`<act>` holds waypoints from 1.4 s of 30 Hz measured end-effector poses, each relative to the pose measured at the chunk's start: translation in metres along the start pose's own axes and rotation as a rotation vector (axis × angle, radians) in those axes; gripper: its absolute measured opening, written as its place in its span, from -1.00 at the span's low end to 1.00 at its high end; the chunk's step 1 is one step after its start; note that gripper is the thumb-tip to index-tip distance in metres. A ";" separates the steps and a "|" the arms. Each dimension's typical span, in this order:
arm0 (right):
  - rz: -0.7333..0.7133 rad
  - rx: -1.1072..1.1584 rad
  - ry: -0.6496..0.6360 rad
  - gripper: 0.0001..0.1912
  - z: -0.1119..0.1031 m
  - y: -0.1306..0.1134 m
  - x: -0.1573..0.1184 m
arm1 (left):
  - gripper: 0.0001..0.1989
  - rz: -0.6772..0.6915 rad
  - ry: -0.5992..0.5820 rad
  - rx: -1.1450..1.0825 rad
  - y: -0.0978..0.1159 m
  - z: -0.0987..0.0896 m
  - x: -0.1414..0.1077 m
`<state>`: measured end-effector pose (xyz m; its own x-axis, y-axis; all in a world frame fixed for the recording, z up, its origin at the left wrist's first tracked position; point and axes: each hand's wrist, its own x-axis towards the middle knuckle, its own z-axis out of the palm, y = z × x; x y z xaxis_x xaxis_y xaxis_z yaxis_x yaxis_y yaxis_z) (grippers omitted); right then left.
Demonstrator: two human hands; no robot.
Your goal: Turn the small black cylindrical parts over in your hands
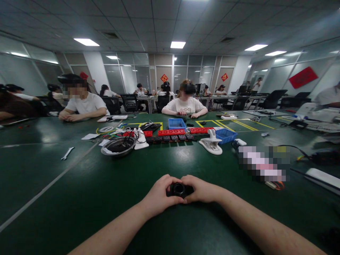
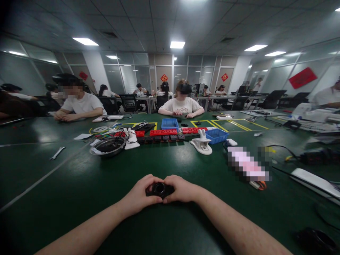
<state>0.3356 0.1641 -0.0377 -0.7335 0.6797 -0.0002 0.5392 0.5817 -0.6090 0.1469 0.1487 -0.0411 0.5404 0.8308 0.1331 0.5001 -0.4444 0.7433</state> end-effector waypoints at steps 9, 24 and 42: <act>-0.038 0.005 -0.015 -0.62 -0.001 0.000 0.000 | -0.62 -0.024 -0.013 0.006 0.002 0.001 0.000; -0.012 0.035 -0.005 -0.64 0.001 0.000 0.002 | -0.62 -0.024 -0.004 -0.002 0.001 0.002 0.000; 0.324 -0.339 0.289 -0.62 0.032 -0.011 0.009 | -0.68 -0.150 0.216 0.079 0.010 0.016 -0.005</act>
<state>0.3098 0.1495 -0.0559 -0.3899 0.9153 0.1012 0.8568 0.4009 -0.3244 0.1604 0.1348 -0.0447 0.3033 0.9379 0.1686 0.6196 -0.3285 0.7129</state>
